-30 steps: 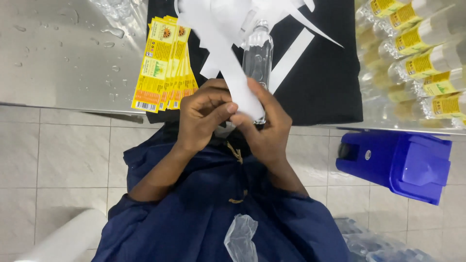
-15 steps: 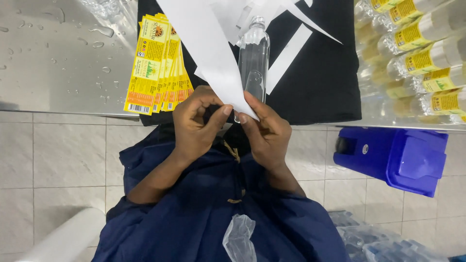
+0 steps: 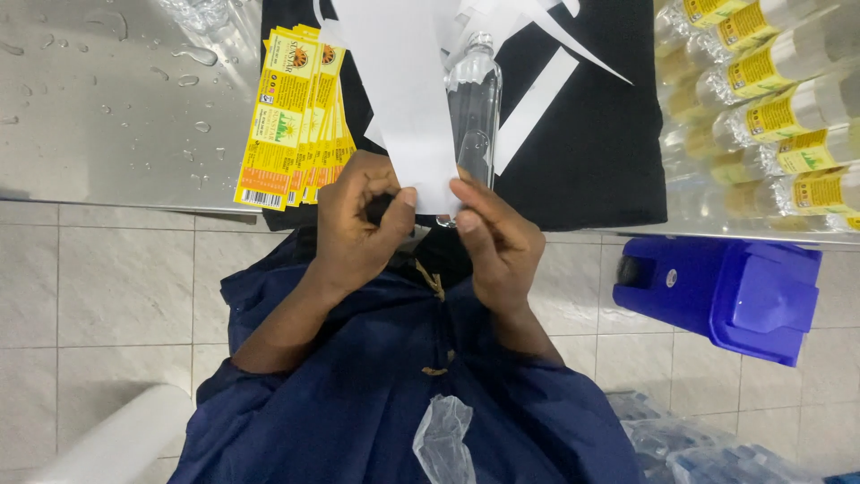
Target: Manually applying adhesive labels to clear plastic water bottles at a production workstation.
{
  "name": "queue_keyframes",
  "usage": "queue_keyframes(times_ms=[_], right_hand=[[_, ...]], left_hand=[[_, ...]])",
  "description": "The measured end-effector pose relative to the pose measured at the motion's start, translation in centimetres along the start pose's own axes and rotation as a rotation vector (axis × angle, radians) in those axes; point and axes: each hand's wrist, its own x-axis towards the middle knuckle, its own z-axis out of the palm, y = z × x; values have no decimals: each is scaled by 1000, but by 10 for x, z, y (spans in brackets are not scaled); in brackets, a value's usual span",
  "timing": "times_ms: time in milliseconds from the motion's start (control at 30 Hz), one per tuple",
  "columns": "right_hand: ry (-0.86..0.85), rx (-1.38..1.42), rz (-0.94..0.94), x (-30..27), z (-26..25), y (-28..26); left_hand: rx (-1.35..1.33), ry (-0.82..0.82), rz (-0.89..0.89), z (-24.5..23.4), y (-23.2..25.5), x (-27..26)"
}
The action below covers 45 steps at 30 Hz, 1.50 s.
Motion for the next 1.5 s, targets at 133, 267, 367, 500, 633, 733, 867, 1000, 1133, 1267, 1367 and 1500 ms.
queue_keyframes(times_ms=[133, 267, 367, 500, 633, 733, 867, 1000, 1133, 1267, 1367, 1500], right_hand=[[11, -285, -151, 1, 6, -14], [37, -286, -130, 6, 8, -18], [90, -345, -168, 10, 15, -20], [78, -413, -250, 6, 10, -13], [34, -194, -235, 12, 10, -29], [77, -163, -311, 8, -5, -11], [83, -196, -417, 17, -8, -16], [128, -323, -427, 19, 6, -37], [52, -237, -358, 25, 13, -54], [216, -53, -340, 41, 22, -45], [137, -96, -290, 38, 35, -57], [14, -7, -230, 39, 39, -58]], left_hand=[[-31, -4, -10, 5, 8, 3], [-38, -26, -14, 1, 7, 3], [-36, -36, -37, -2, 11, 6], [-276, -197, 10, 1, 24, 15], [-162, -288, 60, 6, 25, 8], [-184, -149, 40, -4, 17, 9], [-227, -68, 3, -1, 34, 8], [-57, -123, 68, 14, 42, 5], [-149, 93, 16, 6, 27, 2], [-89, 231, 40, 5, 33, 6], [-73, 136, 142, 16, 47, 12], [-172, 85, 71, 15, 48, 11]])
